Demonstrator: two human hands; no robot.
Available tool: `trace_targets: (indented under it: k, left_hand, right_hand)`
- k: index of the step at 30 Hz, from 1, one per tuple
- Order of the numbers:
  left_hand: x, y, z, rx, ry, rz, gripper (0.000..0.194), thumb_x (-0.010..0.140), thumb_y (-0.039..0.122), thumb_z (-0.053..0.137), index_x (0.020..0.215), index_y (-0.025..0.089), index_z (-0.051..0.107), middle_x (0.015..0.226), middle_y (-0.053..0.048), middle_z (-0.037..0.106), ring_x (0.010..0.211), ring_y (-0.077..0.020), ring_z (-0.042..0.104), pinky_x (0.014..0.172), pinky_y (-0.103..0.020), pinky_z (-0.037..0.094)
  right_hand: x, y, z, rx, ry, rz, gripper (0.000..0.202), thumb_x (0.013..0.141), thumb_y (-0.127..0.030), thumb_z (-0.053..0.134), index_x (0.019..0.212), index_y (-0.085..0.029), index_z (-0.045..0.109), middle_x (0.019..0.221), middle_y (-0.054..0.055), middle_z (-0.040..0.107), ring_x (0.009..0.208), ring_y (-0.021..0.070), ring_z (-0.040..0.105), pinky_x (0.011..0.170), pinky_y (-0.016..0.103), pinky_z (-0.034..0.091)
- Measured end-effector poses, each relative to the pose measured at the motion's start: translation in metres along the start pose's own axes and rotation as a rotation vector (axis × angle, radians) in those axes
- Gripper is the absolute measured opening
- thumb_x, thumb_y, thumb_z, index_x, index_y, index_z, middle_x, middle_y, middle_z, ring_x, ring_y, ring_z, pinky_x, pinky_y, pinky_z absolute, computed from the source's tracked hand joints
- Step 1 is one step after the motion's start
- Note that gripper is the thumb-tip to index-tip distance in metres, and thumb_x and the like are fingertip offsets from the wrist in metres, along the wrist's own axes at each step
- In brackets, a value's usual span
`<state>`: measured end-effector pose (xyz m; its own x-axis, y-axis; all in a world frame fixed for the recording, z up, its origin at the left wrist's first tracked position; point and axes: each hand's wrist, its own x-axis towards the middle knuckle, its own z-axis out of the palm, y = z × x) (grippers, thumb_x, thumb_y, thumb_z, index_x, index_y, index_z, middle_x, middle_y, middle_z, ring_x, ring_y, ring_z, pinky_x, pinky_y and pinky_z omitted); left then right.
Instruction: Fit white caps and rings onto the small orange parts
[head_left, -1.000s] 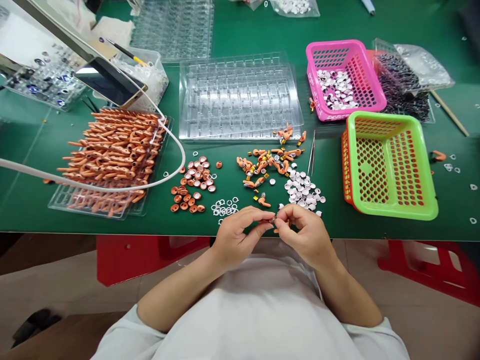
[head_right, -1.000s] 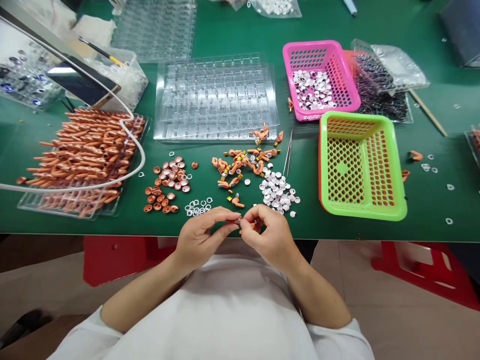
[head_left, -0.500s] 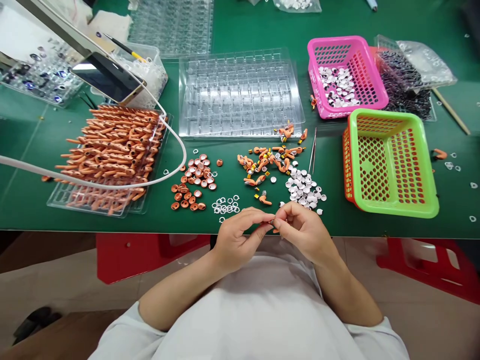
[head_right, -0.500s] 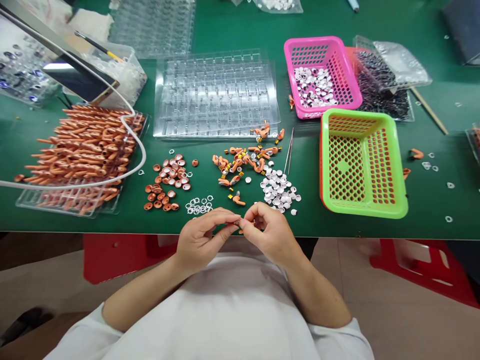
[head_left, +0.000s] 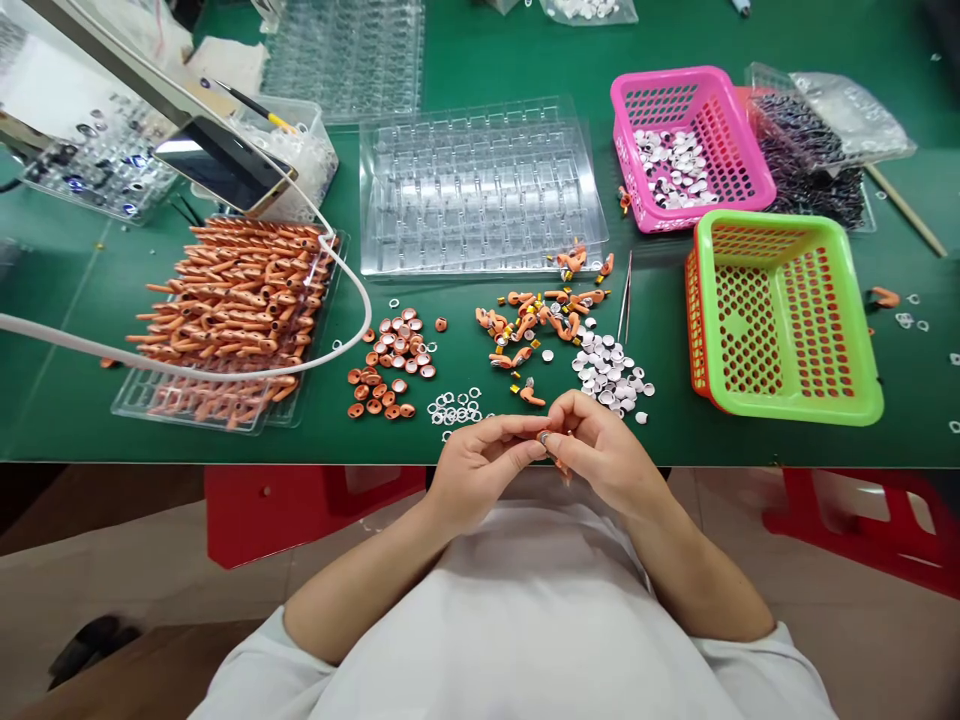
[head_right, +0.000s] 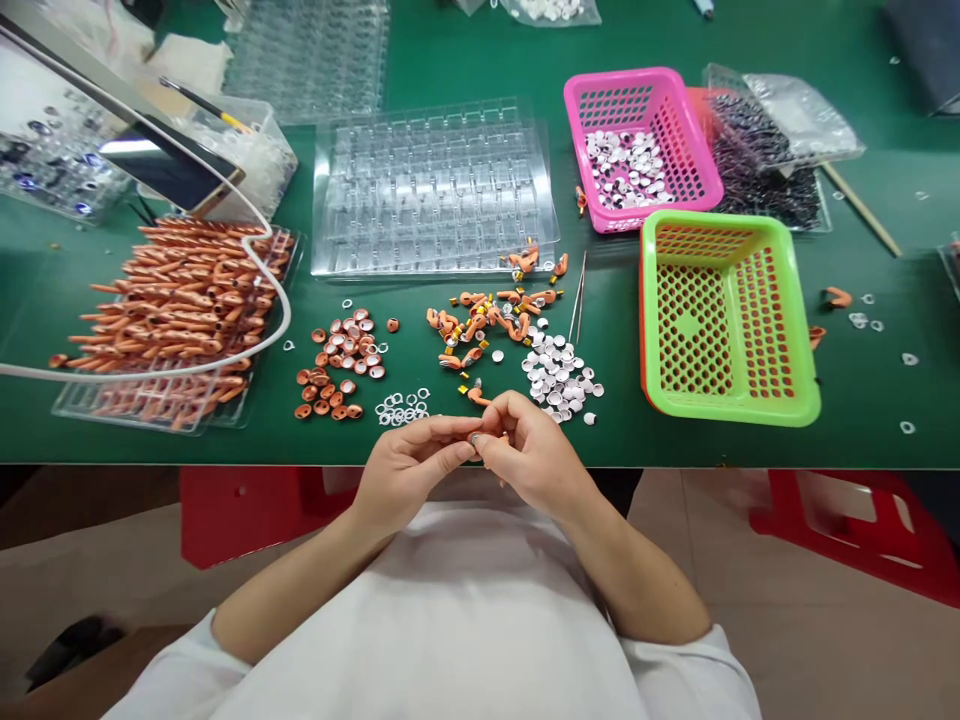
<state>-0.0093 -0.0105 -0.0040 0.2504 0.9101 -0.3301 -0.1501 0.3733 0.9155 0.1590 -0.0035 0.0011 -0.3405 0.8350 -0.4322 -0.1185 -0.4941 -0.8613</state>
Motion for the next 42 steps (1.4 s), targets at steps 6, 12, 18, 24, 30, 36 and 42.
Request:
trace_targets:
  k: [6,12,18,24,30,36,42]
  left_hand:
    - [0.001,-0.001,-0.001,0.01,0.004,0.01,0.014,0.076,0.022,0.077,0.09,0.022,0.078,0.09,-0.003,0.078,0.082,-0.019,0.073,0.077,-0.028,0.06]
    - [-0.003,-0.006,-0.002,0.194,0.016,0.194,0.015,0.077,0.019,0.075,0.091,0.023,0.078,0.087,-0.005,0.076,0.079,-0.0186,0.07,0.073,-0.029,0.058]
    - [-0.005,-0.008,-0.003,0.332,-0.052,0.502,0.023,0.083,0.008,0.065,0.099,0.022,0.075,0.081,-0.006,0.074,0.076,-0.0172,0.068,0.071,-0.029,0.056]
    - [-0.01,-0.005,-0.005,0.482,-0.079,0.664,0.025,0.085,0.004,0.06,0.103,0.018,0.07,0.081,-0.007,0.073,0.075,-0.0158,0.067,0.066,-0.027,0.057]
    - [-0.009,-0.011,-0.007,0.464,-0.026,0.576,0.02,0.084,0.007,0.063,0.097,0.018,0.073,0.081,-0.007,0.073,0.074,-0.0156,0.067,0.067,-0.027,0.057]
    - [-0.004,-0.003,-0.007,0.04,0.055,0.063,0.013,0.078,0.016,0.074,0.091,0.018,0.076,0.086,-0.004,0.077,0.076,-0.0159,0.073,0.072,-0.024,0.06]
    - [0.0,0.001,-0.009,-0.189,0.012,-0.072,0.016,0.076,0.018,0.078,0.091,0.018,0.076,0.083,-0.002,0.077,0.073,-0.0126,0.072,0.07,-0.021,0.06]
  right_hand:
    - [-0.001,-0.001,0.001,0.017,0.005,0.004,0.017,0.08,-0.029,0.063,0.081,-0.022,0.047,0.065,-0.008,0.047,0.047,0.0065,0.042,0.043,0.02,0.035]
    - [-0.003,0.003,0.002,0.047,-0.011,-0.016,0.013,0.08,-0.024,0.059,0.081,-0.023,0.046,0.068,-0.007,0.047,0.049,0.0073,0.042,0.044,0.02,0.034]
    - [-0.008,0.007,0.008,0.094,-0.014,-0.044,0.012,0.078,-0.016,0.056,0.079,-0.022,0.046,0.072,-0.006,0.046,0.05,0.0073,0.04,0.044,0.022,0.03]
    - [-0.009,0.015,0.01,0.071,-0.04,-0.055,0.015,0.076,-0.01,0.053,0.079,-0.022,0.045,0.074,-0.006,0.047,0.05,0.0066,0.04,0.045,0.022,0.028]
    - [0.0,0.019,0.01,0.011,-0.022,-0.034,0.015,0.076,-0.01,0.053,0.079,-0.022,0.045,0.072,-0.007,0.048,0.047,0.0052,0.041,0.043,0.02,0.03]
    - [-0.001,0.012,0.007,0.052,-0.03,-0.062,0.011,0.087,-0.028,0.061,0.091,-0.022,0.053,0.068,-0.007,0.049,0.049,0.0065,0.045,0.042,0.019,0.039]
    - [-0.01,0.009,-0.003,0.154,-0.046,-0.11,0.021,0.088,-0.029,0.064,0.107,-0.022,0.058,0.084,-0.001,0.057,0.064,0.0098,0.058,0.049,0.02,0.051]
